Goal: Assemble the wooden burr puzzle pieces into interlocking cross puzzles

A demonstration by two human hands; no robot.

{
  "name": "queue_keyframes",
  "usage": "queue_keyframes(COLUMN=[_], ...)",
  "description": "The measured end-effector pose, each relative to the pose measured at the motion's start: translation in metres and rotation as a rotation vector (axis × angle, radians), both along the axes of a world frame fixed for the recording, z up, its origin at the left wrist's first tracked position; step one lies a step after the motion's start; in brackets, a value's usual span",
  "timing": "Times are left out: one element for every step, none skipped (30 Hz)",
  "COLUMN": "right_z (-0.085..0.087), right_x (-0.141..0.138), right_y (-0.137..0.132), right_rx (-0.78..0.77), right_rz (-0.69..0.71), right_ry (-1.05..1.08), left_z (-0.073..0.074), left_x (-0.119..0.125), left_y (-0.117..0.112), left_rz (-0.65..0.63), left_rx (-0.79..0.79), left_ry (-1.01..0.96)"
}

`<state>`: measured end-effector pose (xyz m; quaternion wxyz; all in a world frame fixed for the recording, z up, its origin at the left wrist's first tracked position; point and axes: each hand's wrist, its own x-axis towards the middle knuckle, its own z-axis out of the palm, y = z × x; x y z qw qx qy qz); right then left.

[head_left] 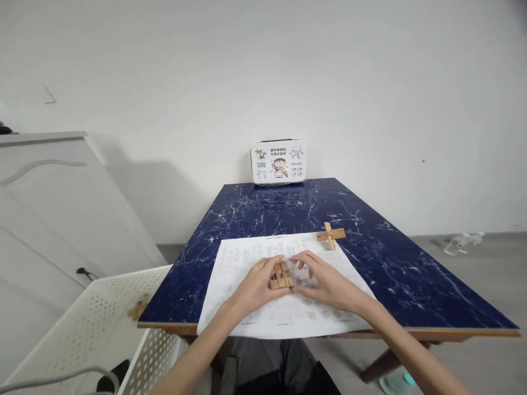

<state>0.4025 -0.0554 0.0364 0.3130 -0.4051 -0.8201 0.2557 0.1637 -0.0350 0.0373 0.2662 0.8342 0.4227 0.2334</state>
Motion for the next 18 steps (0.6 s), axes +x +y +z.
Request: queue_keyframes(right_z=[-0.004, -0.008, -0.011, -0.015, -0.018, -0.021, -0.023, -0.026, -0.027, -0.029, -0.03, -0.031, -0.031, -0.032, -0.032, -0.031, -0.03, -0.029], right_x=[-0.002, -0.003, -0.005, -0.006, -0.007, -0.008, -0.008, -0.008, -0.009, -0.009, -0.009, -0.01, -0.01, -0.01, -0.011, -0.011, -0.012, -0.012], right_y=[0.0, 0.001, 0.002, 0.003, 0.004, 0.004, 0.005, 0.006, 0.007, 0.008, 0.01, 0.011, 0.013, 0.014, 0.015, 0.016, 0.016, 0.016], right_rx=[0.004, 0.006, 0.008, 0.012, 0.014, 0.016, 0.016, 0.015, 0.011, 0.006, 0.0, -0.007, -0.013, -0.017, -0.019, -0.019, -0.017, -0.018], right_rz=[0.014, 0.025, 0.032, 0.033, 0.031, 0.027, 0.023, 0.019, 0.015, 0.013, 0.011, 0.007, 0.004, 0.001, 0.001, 0.0, 0.0, -0.001], right_ry=[-0.007, -0.01, -0.011, -0.008, -0.004, 0.0, 0.003, 0.005, 0.005, 0.005, 0.003, 0.003, 0.004, 0.008, 0.011, 0.016, 0.024, 0.033], left_z=[-0.002, -0.004, -0.005, -0.007, -0.007, -0.008, -0.008, -0.008, -0.008, -0.008, -0.008, -0.009, -0.01, -0.011, -0.012, -0.012, -0.013, -0.012], left_x=[0.0, 0.0, -0.001, -0.003, -0.006, -0.01, -0.014, -0.018, -0.022, -0.025, -0.029, -0.031, -0.033, -0.034, -0.034, -0.034, -0.034, -0.034], left_y=[-0.001, -0.002, -0.003, -0.003, -0.004, -0.004, -0.005, -0.005, -0.005, -0.005, -0.004, -0.004, -0.003, -0.002, -0.001, -0.001, -0.001, -0.001], left_rz=[0.003, 0.008, 0.013, 0.018, 0.023, 0.029, 0.037, 0.044, 0.05, 0.056, 0.06, 0.063, 0.062, 0.057, 0.047, 0.034, 0.021, 0.01], left_rx=[-0.01, -0.023, -0.038, -0.052, -0.062, -0.065, -0.06, -0.047, -0.03, -0.012, 0.004, 0.02, 0.036, 0.053, 0.069, 0.083, 0.096, 0.107], left_ry=[-0.003, -0.015, -0.035, -0.059, -0.078, -0.087, -0.082, -0.066, -0.044, -0.021, -0.002, 0.011, 0.018, 0.021, 0.021, 0.018, 0.013, 0.007])
